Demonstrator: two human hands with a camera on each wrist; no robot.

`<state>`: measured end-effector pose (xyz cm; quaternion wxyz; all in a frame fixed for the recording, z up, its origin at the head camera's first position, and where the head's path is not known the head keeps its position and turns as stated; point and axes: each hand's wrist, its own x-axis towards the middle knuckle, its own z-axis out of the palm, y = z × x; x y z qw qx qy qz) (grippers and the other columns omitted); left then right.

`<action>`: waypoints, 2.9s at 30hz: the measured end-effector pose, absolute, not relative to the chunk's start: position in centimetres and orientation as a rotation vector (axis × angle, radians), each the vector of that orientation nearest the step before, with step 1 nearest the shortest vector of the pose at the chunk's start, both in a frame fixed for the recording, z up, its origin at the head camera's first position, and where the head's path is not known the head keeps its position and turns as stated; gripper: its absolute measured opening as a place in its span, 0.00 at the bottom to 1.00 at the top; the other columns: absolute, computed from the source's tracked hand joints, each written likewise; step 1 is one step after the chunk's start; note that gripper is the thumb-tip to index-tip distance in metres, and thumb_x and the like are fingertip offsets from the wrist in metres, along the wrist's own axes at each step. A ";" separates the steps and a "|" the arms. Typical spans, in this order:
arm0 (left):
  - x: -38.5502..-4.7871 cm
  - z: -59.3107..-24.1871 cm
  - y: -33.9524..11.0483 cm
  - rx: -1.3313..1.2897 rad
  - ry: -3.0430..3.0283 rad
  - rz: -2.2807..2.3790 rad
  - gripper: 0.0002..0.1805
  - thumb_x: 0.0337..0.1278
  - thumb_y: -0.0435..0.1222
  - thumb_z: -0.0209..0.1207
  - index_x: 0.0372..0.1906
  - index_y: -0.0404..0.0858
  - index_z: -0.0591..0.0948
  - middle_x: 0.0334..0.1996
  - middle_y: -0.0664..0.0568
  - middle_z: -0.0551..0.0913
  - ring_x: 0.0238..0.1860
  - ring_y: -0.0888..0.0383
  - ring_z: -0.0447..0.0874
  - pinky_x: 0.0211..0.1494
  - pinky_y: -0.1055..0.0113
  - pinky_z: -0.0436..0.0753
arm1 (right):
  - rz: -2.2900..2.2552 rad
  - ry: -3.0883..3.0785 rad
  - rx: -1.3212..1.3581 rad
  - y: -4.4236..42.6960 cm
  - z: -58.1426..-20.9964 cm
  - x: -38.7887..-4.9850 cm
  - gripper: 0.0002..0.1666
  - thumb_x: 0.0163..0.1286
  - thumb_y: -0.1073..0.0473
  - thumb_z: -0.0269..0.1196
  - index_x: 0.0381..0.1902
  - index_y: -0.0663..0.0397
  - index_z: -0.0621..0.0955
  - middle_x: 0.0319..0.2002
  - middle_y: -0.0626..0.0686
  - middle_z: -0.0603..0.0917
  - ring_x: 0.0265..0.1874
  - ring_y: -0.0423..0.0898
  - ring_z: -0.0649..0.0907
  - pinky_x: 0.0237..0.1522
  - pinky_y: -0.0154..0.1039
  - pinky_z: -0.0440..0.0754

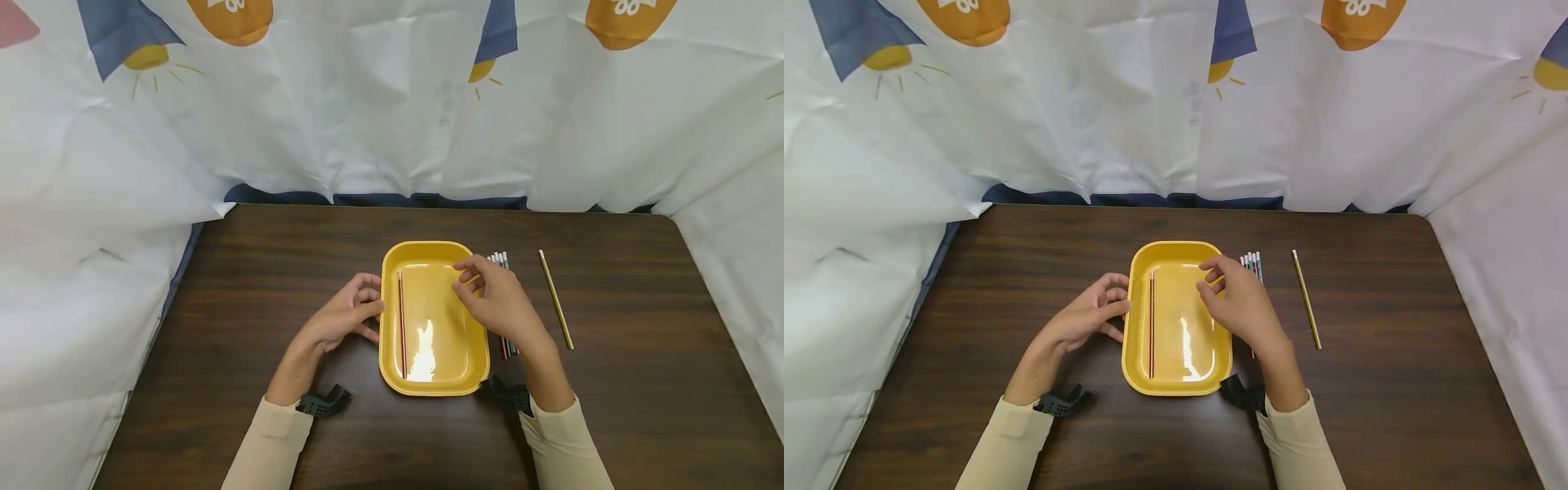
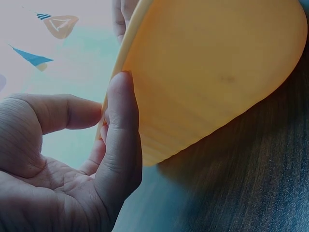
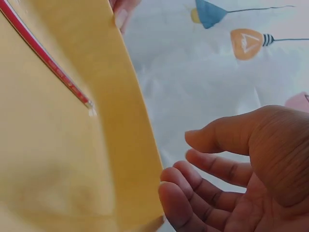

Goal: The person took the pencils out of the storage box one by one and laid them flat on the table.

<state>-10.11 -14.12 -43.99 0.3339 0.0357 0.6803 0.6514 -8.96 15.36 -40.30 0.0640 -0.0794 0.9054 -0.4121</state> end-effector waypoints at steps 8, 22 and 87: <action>-10.2 -44.1 -13.9 0.095 1.764 1.708 0.29 0.76 0.32 0.56 0.72 0.35 0.58 0.51 0.37 0.78 0.42 0.51 0.83 0.36 0.55 0.95 | -1.210 2.683 -0.263 14.2 -39.8 -9.2 0.24 0.74 0.57 0.68 0.63 0.59 0.81 0.53 0.60 0.87 0.47 0.54 0.89 0.47 0.50 0.92; -10.2 -44.2 -14.0 0.096 1.742 1.724 0.28 0.76 0.32 0.55 0.72 0.35 0.58 0.49 0.40 0.78 0.43 0.51 0.81 0.36 0.56 0.94 | -1.002 2.590 -0.303 10.7 -39.7 -10.6 0.24 0.75 0.51 0.67 0.62 0.59 0.83 0.56 0.56 0.89 0.51 0.51 0.89 0.54 0.49 0.92; -10.3 -44.3 -14.0 0.106 1.716 1.742 0.29 0.76 0.31 0.55 0.73 0.34 0.57 0.50 0.38 0.77 0.41 0.52 0.82 0.36 0.59 0.94 | -0.626 2.662 -0.146 6.2 -41.6 -11.8 0.30 0.55 0.61 0.75 0.54 0.58 0.76 0.32 0.55 0.82 0.28 0.52 0.81 0.29 0.38 0.80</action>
